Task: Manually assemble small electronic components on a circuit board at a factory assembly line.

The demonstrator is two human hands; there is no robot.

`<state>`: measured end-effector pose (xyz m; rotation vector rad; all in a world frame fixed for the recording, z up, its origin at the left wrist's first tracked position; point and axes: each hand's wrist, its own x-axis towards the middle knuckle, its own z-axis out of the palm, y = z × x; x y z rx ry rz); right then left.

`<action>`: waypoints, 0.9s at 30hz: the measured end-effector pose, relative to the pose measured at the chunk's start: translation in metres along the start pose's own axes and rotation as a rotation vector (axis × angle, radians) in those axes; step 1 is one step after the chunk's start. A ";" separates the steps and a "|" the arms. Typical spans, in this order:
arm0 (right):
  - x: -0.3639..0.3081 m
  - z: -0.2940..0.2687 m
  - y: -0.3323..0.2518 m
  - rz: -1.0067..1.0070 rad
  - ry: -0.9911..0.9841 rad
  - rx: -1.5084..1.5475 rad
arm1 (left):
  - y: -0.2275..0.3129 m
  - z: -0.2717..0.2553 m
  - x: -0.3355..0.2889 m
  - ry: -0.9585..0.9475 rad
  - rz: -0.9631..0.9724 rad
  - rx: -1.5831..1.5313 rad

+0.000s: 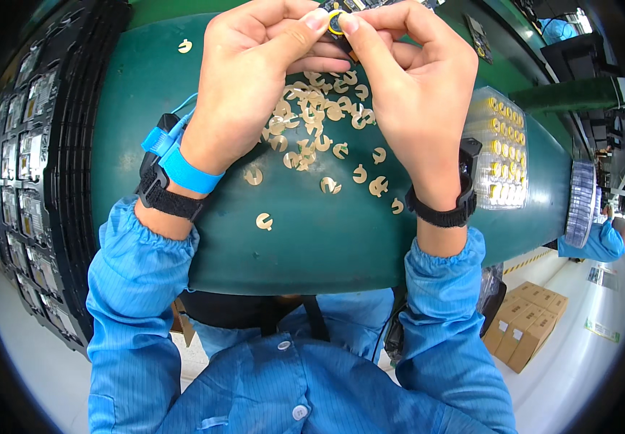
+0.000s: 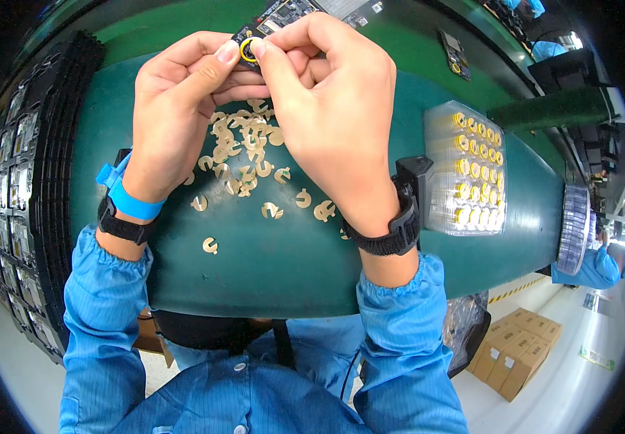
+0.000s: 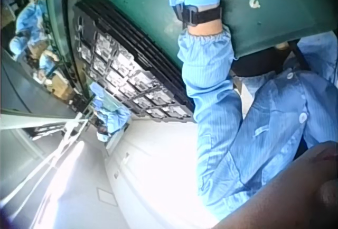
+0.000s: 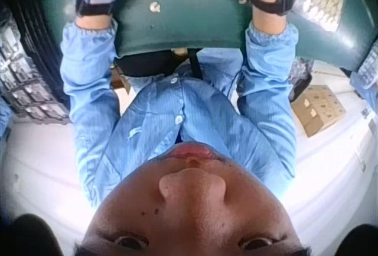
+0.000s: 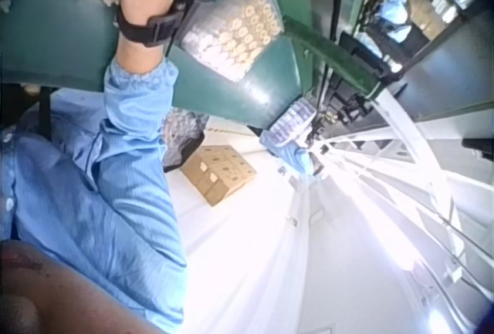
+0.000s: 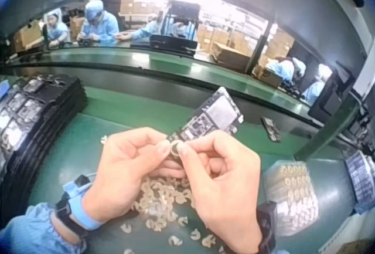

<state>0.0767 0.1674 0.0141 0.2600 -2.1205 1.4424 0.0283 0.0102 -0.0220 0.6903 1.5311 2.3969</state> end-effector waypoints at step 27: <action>-0.004 0.007 0.003 -0.100 0.069 0.114 | 0.004 -0.001 0.000 -0.011 0.056 0.006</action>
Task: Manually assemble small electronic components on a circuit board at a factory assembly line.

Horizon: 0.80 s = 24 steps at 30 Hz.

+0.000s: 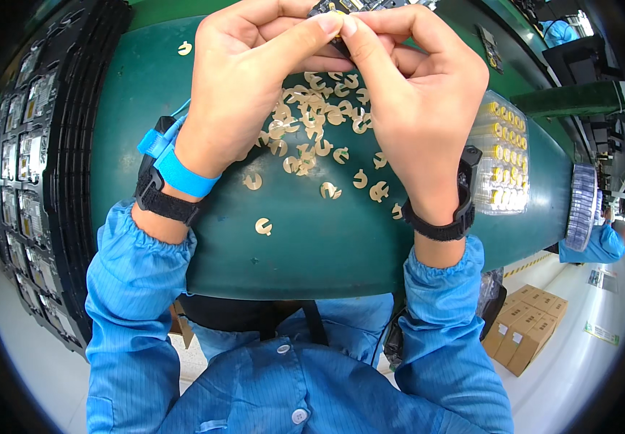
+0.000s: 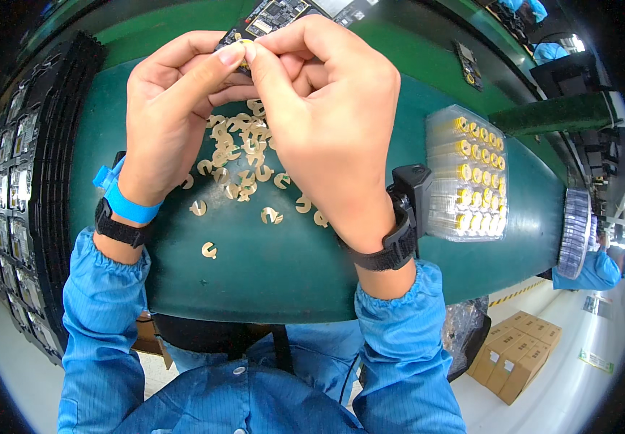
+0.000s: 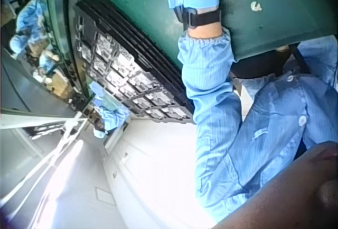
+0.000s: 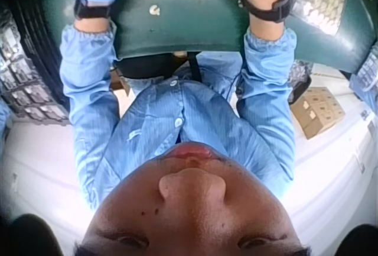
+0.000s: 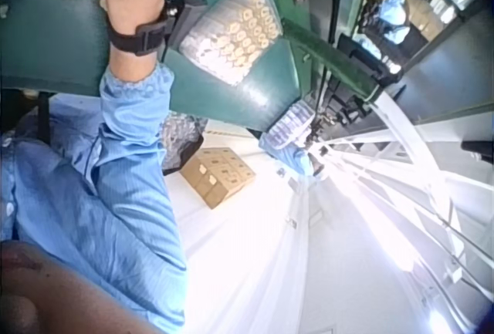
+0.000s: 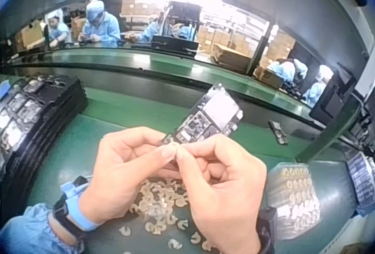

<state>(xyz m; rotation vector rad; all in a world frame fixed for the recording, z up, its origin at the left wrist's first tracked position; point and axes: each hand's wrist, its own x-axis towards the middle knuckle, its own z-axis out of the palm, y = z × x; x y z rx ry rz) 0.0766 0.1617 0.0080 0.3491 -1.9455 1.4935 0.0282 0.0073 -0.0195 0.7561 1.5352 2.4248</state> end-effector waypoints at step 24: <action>-0.002 0.010 -0.004 -0.203 0.113 -0.284 | -0.003 0.000 0.000 0.063 0.028 0.022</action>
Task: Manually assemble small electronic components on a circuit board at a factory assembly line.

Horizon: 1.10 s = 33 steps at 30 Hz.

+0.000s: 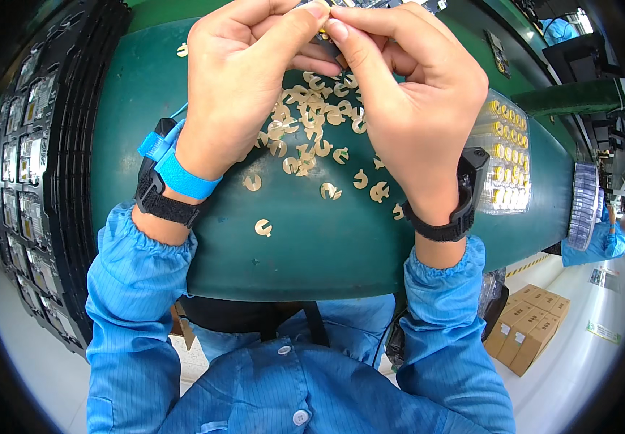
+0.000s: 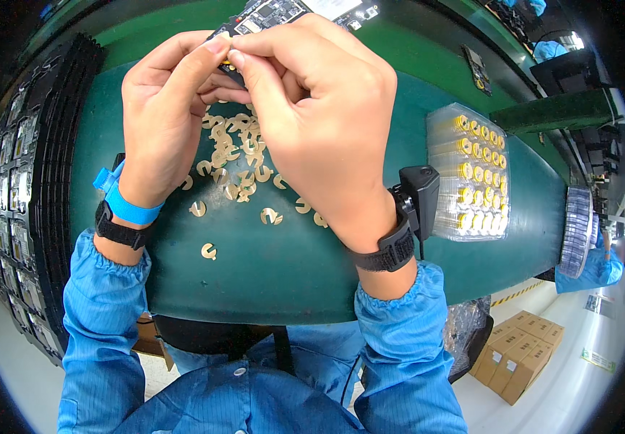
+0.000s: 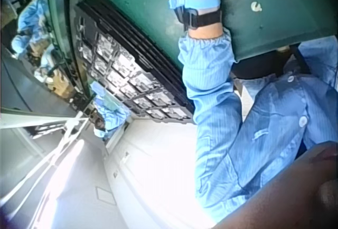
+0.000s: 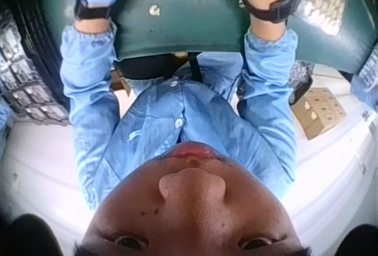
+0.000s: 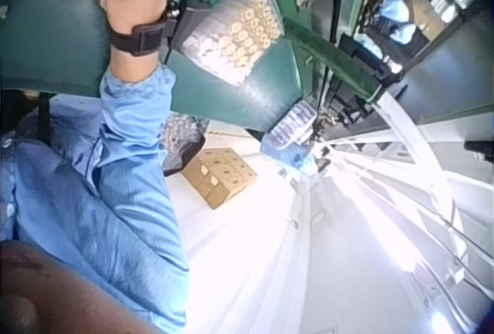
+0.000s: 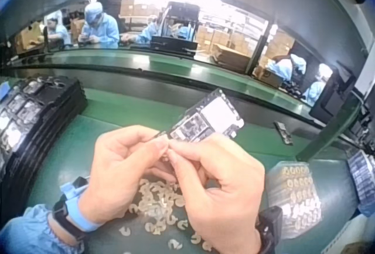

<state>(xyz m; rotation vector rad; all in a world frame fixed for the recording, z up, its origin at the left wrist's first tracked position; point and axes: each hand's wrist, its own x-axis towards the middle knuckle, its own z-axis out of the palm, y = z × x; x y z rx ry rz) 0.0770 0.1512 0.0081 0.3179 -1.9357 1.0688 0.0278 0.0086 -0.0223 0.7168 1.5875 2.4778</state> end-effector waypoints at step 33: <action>0.038 -0.105 0.011 0.436 -0.112 -0.424 | -0.002 -0.006 0.003 0.184 -0.247 0.308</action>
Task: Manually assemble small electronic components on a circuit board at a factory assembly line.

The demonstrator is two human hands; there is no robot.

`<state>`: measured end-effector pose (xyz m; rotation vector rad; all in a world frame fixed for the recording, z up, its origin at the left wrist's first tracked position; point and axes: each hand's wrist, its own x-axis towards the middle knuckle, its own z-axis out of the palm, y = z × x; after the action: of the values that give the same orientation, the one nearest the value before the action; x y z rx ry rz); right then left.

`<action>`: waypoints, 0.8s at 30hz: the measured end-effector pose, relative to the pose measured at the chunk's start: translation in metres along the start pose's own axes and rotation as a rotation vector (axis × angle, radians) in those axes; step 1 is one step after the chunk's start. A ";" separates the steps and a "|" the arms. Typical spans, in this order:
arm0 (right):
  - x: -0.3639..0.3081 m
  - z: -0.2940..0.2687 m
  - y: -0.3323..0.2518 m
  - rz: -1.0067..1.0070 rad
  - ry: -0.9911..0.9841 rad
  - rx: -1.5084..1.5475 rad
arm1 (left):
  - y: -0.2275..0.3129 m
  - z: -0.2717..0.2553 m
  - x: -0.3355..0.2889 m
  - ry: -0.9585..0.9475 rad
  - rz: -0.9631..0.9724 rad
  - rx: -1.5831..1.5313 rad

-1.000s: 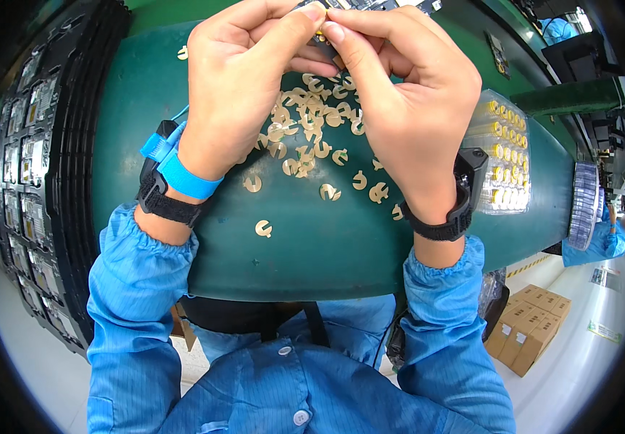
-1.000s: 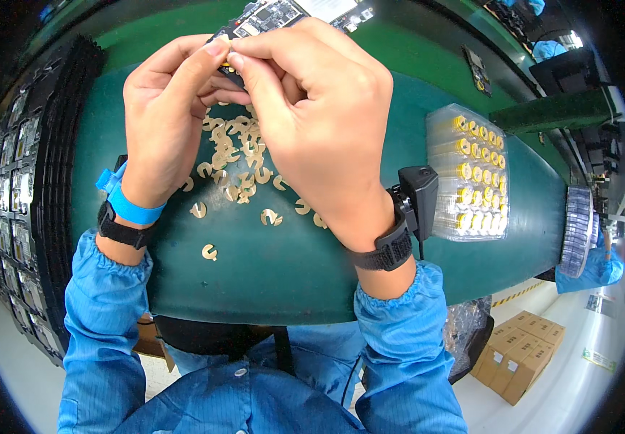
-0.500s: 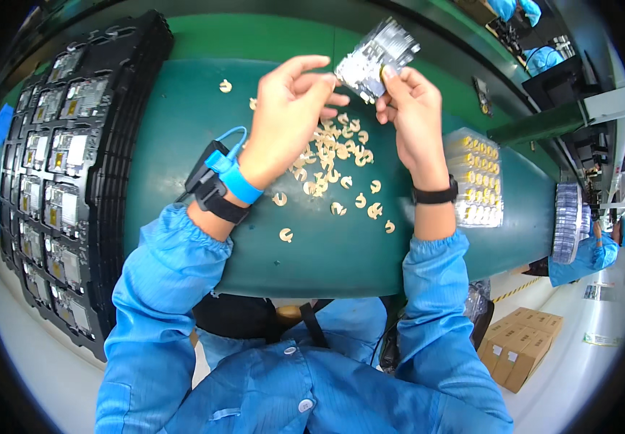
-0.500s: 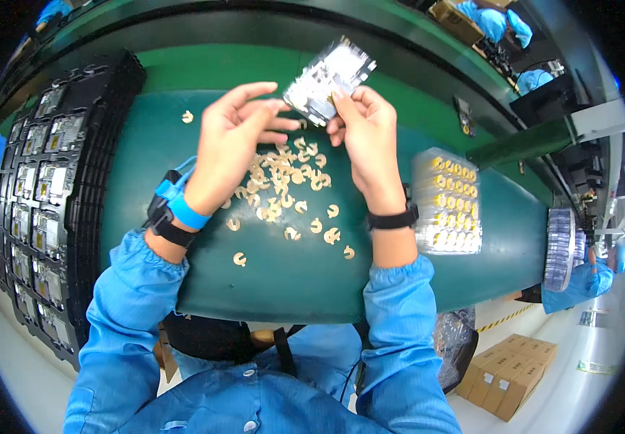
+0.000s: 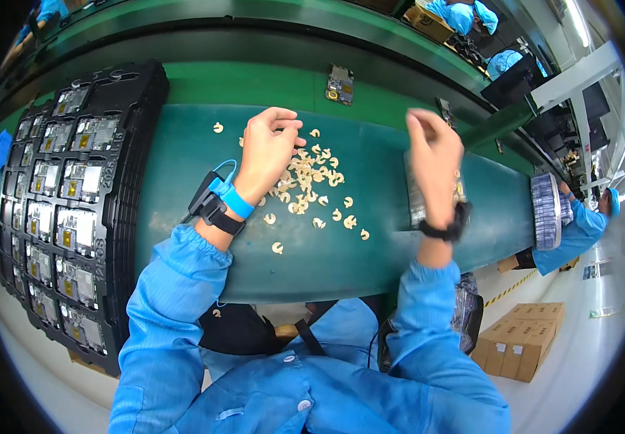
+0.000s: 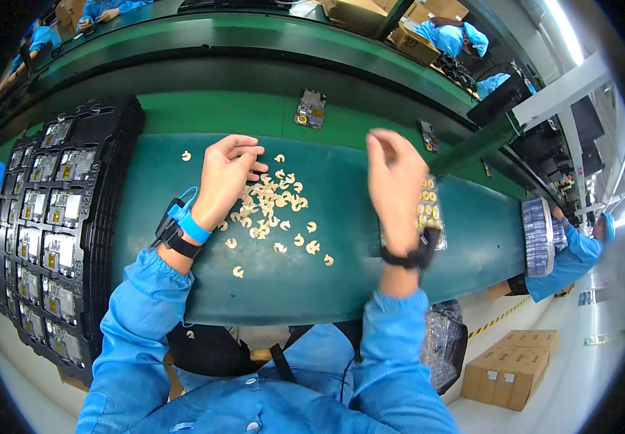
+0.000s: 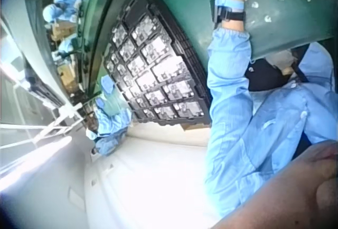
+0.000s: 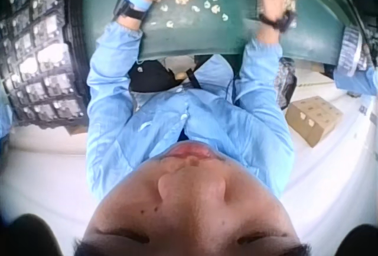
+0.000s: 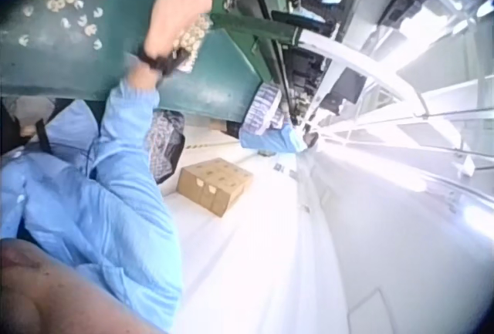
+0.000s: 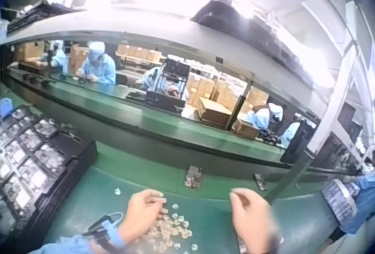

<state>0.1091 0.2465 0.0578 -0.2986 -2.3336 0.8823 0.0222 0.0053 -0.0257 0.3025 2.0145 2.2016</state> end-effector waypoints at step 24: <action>0.080 0.175 0.049 0.419 -0.196 0.662 | -0.002 0.003 -0.004 -0.046 -0.006 0.013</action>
<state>-0.0627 0.2249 -0.0387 -0.4344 -2.0221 1.8917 0.0270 0.0077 -0.0274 0.3446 2.0048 2.1584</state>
